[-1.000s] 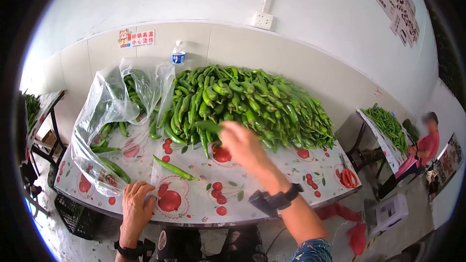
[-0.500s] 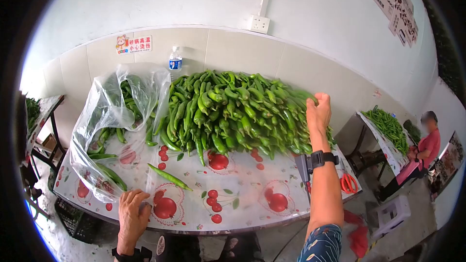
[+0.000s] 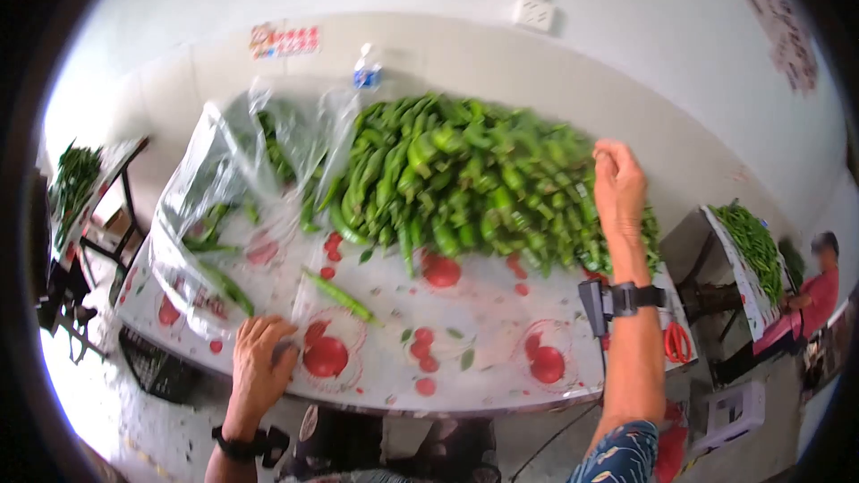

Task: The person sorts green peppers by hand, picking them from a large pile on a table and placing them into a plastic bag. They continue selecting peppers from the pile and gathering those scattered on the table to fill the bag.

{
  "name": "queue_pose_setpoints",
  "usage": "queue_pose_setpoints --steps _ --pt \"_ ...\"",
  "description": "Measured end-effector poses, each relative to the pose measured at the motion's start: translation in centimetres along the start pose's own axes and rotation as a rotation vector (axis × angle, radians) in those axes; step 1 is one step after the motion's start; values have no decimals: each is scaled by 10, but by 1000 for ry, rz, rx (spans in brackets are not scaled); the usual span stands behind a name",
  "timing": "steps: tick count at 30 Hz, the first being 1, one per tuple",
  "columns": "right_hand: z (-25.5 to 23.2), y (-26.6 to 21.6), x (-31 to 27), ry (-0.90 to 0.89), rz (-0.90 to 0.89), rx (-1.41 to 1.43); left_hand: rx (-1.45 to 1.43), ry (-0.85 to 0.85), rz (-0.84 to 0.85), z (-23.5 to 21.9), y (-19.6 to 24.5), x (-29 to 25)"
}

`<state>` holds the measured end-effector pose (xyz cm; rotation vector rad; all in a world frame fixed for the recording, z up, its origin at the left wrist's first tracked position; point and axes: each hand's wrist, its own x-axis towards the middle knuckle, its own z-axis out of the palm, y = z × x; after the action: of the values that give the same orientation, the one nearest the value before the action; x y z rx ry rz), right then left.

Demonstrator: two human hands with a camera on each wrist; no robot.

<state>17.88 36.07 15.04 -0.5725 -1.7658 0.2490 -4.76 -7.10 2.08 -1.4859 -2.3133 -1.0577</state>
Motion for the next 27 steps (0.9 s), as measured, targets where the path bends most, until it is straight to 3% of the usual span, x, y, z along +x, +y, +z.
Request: queue_pose_setpoints --steps 5,6,7,8,11,16,18,20,21,24,27 --pt "44 -143 -58 -799 81 28 -33 1 -9 0 -3 -2" --pt "63 -143 -76 -884 -49 195 -41 0 -14 0 -4 -2" --pt "73 -160 -88 -1053 -6 80 -50 -1 -15 0 -4 -3" --pt "90 -157 -107 -1103 -80 157 -51 1 -15 -1 -4 -3" --pt "115 -174 -137 -1308 -177 10 -55 20 2 0 -6 -2" --pt "128 -161 -163 -1135 -297 -39 -51 74 30 4 -9 -4" --pt "127 -161 -171 -1113 -269 -178 -34 84 29 6 -8 -4" --pt "114 -160 -168 -1065 -190 87 -34 66 52 6 -7 -3" --pt "104 -168 -156 -1104 -68 117 -35 64 65 5 -8 -4" --pt "72 -161 -129 -797 120 450 -39 49 49 3 -5 -5" --pt "24 -145 -80 -407 252 361 -17 38 73 3 -6 -5"
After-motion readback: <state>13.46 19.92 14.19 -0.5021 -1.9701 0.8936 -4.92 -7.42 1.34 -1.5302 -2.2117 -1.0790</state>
